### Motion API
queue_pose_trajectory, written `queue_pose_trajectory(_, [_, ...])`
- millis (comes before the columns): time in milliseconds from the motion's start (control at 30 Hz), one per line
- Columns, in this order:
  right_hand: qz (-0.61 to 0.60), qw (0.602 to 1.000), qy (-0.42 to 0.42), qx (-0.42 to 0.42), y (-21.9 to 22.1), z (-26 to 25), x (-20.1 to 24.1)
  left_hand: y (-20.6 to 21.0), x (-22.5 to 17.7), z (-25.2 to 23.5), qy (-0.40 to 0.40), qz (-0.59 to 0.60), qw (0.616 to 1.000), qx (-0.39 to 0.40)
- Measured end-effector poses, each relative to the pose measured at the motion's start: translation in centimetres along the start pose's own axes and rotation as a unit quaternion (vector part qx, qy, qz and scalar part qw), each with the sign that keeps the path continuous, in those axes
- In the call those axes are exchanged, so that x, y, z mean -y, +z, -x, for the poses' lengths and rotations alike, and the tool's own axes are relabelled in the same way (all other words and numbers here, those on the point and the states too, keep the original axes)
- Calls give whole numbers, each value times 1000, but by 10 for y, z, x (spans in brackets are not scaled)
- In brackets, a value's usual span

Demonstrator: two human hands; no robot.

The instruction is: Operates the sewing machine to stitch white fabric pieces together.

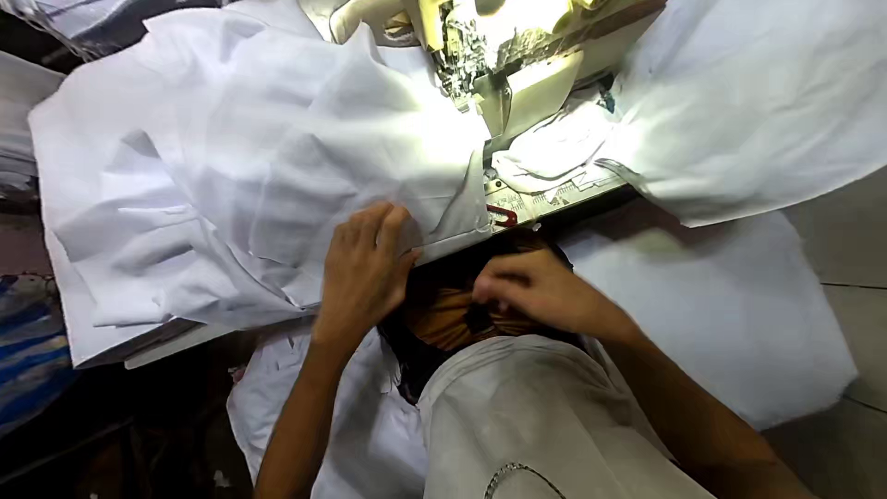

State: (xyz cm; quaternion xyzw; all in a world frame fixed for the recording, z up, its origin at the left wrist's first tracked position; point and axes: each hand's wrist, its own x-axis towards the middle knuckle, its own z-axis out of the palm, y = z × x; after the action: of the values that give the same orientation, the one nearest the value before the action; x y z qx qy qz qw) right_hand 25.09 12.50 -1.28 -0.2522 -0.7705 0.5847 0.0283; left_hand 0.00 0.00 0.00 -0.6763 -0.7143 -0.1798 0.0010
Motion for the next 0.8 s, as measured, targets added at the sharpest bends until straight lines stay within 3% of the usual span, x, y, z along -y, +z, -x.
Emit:
queue_pose_trajectory(67, [48, 981, -47, -181, -16, 0, 2, 36, -1, 12, -13, -27, 999, -33])
queue_pose_trajectory(167, [102, 950, -97, -278, -20, -29, -1, 48, 9, 13, -44, -52, 997, -49])
queue_pose_trajectory(367, [33, 949, -103, -297, -1, -56, 1, 19, 14, 21, -18, 37, 996, -77])
queue_pose_trajectory(567, [-95, 947, -124, -282, 1, -42, 5, -32, -21, 20, -62, 209, 963, -159])
queue_pose_trajectory(700, [-116, 951, -121, -261, -3, -35, 9, -43, -59, 5, -81, 128, 953, -263])
queue_pose_trajectory(800, [-120, 951, -107, -265, -2, -32, 8, -37, -86, -4, -101, 178, 950, -237])
